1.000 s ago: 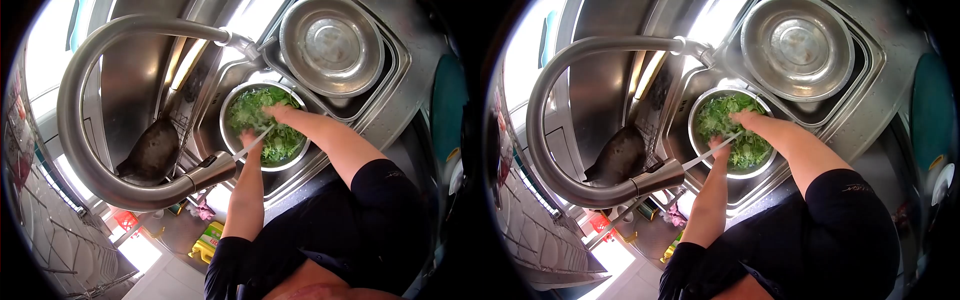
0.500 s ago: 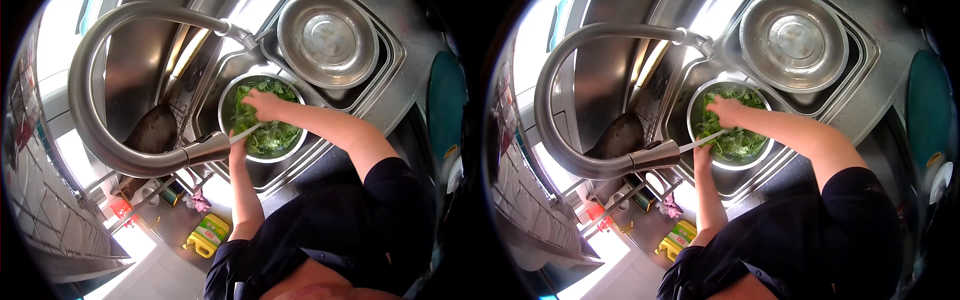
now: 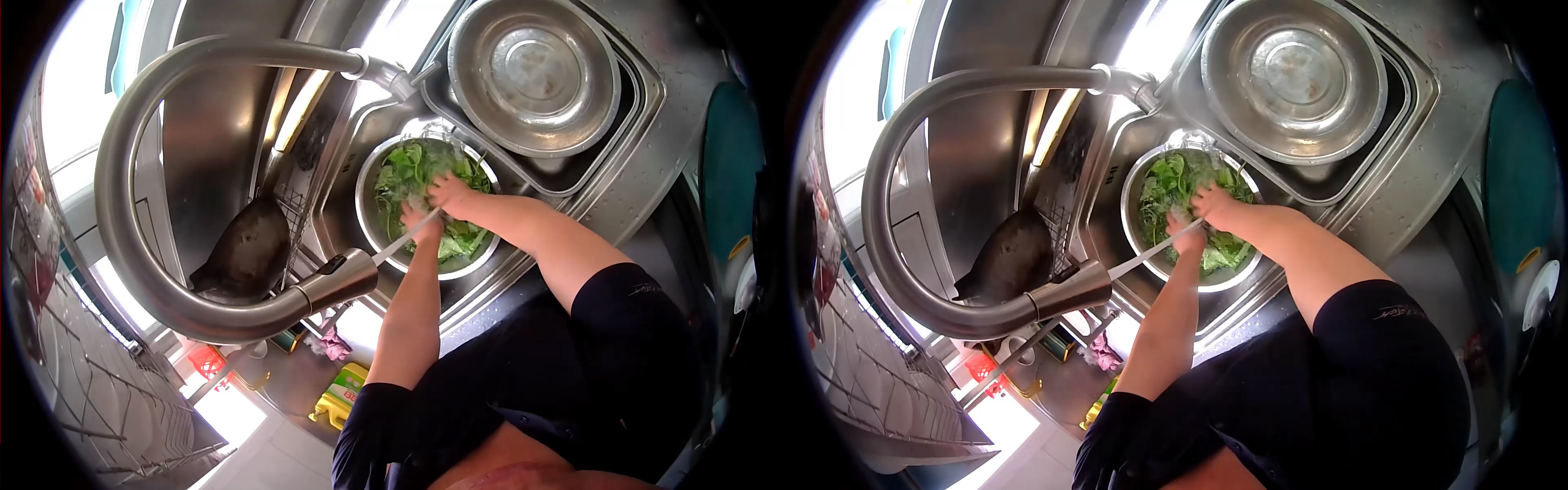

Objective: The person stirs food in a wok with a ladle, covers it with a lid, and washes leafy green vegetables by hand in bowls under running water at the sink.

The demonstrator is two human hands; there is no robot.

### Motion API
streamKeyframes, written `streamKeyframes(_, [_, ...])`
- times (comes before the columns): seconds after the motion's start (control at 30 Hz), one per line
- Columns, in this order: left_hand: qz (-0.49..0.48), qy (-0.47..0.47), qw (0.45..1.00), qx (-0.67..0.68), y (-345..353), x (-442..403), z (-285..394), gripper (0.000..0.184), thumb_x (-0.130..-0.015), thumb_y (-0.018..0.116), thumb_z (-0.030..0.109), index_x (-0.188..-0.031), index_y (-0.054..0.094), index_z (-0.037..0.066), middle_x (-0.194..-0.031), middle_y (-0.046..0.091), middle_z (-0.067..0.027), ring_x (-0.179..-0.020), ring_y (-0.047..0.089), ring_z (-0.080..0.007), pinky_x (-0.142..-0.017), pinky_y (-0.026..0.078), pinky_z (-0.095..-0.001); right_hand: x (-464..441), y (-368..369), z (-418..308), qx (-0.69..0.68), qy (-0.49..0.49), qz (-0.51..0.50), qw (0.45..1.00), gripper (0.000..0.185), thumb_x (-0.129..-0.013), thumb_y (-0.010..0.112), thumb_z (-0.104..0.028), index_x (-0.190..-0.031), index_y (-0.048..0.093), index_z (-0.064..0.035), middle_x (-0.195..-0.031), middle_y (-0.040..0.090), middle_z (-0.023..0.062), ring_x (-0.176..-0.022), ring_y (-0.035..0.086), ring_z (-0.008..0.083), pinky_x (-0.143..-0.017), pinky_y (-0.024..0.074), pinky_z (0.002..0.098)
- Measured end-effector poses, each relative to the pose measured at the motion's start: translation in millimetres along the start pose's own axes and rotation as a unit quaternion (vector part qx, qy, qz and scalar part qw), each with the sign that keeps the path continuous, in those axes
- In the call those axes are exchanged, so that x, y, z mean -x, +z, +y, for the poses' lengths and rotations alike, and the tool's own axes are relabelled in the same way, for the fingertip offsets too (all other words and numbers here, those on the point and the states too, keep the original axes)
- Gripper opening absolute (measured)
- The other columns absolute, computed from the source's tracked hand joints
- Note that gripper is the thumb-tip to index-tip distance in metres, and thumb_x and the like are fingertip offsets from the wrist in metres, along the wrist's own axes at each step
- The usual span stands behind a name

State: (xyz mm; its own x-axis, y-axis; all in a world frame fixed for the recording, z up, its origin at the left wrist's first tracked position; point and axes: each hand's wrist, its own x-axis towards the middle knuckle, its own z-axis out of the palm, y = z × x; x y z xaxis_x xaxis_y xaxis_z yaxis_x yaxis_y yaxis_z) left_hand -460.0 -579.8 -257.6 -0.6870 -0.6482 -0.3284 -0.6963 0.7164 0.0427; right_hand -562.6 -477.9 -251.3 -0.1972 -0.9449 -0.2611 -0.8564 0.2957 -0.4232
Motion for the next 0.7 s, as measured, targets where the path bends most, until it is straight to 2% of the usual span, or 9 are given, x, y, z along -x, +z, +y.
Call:
streamKeyframes(0.07, [-0.067, 0.168, 0.980, -0.080, 9.1, -6.5, -29.1, 0.054, -0.066, 0.073, 0.013, -0.116, 0.052, 0.010, -0.128, 0.044, -0.0197, -0.116, 0.041, -0.0361, -0.090, 0.043, -0.0465, -25.9, 28.9, 19.2, -0.064, -0.006, -0.008, 0.998, 0.045, -0.073, 0.060, -0.013, -0.116, 0.058, -0.0224, -0.133, 0.044, 0.0064, -0.126, 0.036, 0.0304, -0.102, 0.0300, 0.0481])
streamKeyframes(0.17, [-0.024, -0.030, 0.990, 0.135, 3.3, -12.8, -42.1, 0.051, -0.067, 0.072, 0.014, -0.115, 0.054, 0.010, -0.120, 0.052, -0.0182, -0.111, 0.049, -0.0345, -0.091, 0.043, -0.0439, -37.5, 55.8, 15.6, -0.170, 0.112, 0.070, 0.977, 0.044, -0.077, 0.056, -0.014, -0.120, 0.056, -0.0213, -0.138, 0.040, 0.0076, -0.126, 0.037, 0.0316, -0.102, 0.0308, 0.0475])
streamKeyframes(0.27, [0.114, 0.135, 0.983, -0.049, 87.2, -35.3, -69.6, 0.044, -0.075, 0.063, 0.005, -0.117, 0.050, 0.007, -0.112, 0.055, -0.0157, -0.102, 0.055, -0.0311, -0.087, 0.044, -0.0392, -16.5, -8.7, -32.2, -0.118, 0.192, 0.073, 0.972, 0.035, -0.084, 0.048, -0.019, -0.118, 0.058, -0.0196, -0.131, 0.048, 0.0113, -0.119, 0.047, 0.0283, -0.097, 0.0396, 0.0400])
streamKeyframes(0.3, [0.010, 0.101, 0.979, 0.174, 73.8, -39.3, -69.8, 0.046, -0.073, 0.063, 0.003, -0.117, 0.050, 0.006, -0.112, 0.056, -0.0146, -0.102, 0.055, -0.0292, -0.087, 0.045, -0.0380, -21.0, -6.4, -37.9, -0.256, 0.194, 0.098, 0.942, 0.038, -0.081, 0.052, -0.018, -0.119, 0.058, -0.0155, -0.125, 0.052, 0.0141, -0.112, 0.052, 0.0290, -0.092, 0.0432, 0.0362])
streamKeyframes(0.33, [-0.114, -0.019, 0.864, 0.490, 35.5, -33.6, -59.9, 0.047, -0.072, 0.064, 0.001, -0.117, 0.050, 0.005, -0.111, 0.056, -0.0135, -0.102, 0.055, -0.0272, -0.087, 0.046, -0.0368, -19.3, -8.5, -34.4, -0.324, 0.161, 0.091, 0.928, 0.040, -0.079, 0.053, -0.018, -0.118, 0.058, -0.0144, -0.124, 0.052, 0.0140, -0.111, 0.052, 0.0297, -0.092, 0.0430, 0.0369])
streamKeyframes(0.43, [-0.194, -0.049, 0.644, 0.738, -66.3, 4.6, -34.5, 0.048, -0.074, 0.059, -0.006, -0.119, 0.047, 0.003, -0.114, 0.055, -0.0130, -0.104, 0.055, -0.0232, -0.088, 0.048, -0.0347, -4.1, -43.9, -11.5, -0.475, 0.050, 0.081, 0.875, 0.047, -0.072, 0.059, -0.020, -0.118, 0.057, -0.0097, -0.118, 0.054, 0.0153, -0.108, 0.052, 0.0326, -0.093, 0.0423, 0.0385])
streamKeyframes(0.53, [-0.176, -0.064, 0.614, 0.767, -123.7, 33.0, -11.5, 0.044, -0.090, 0.046, 0.012, -0.132, 0.036, 0.006, -0.131, 0.042, -0.0147, -0.118, 0.045, -0.0276, -0.099, 0.040, -0.0417, 38.9, -108.0, -31.9, -0.529, 0.047, 0.106, 0.841, 0.054, -0.069, 0.065, -0.026, -0.119, 0.057, -0.0101, -0.120, 0.052, 0.0178, -0.111, 0.051, 0.0321, -0.093, 0.0415, 0.0389])
streamKeyframes(0.6, [-0.199, -0.029, 0.441, 0.875, -145.5, 52.3, 1.3, 0.048, -0.091, 0.047, 0.027, -0.134, 0.037, 0.009, -0.135, 0.040, -0.0116, -0.123, 0.039, -0.0291, -0.102, 0.034, -0.0459, 45.5, -98.8, -48.1, -0.424, 0.096, 0.227, 0.871, 0.052, -0.067, 0.066, -0.026, -0.116, 0.058, -0.0095, -0.115, 0.056, 0.0179, -0.107, 0.054, 0.0322, -0.091, 0.0432, 0.0389])
streamKeyframes(0.7, [-0.259, 0.004, 0.450, 0.855, -139.7, 52.1, -1.7, 0.053, -0.089, 0.050, 0.031, -0.135, 0.036, 0.008, -0.133, 0.040, -0.0135, -0.122, 0.039, -0.0320, -0.101, 0.034, -0.0499, 39.9, -89.9, -27.4, -0.489, 0.127, 0.198, 0.840, 0.049, -0.066, 0.068, -0.026, -0.110, 0.059, -0.0078, -0.103, 0.061, 0.0183, -0.098, 0.058, 0.0326, -0.085, 0.0459, 0.0392])
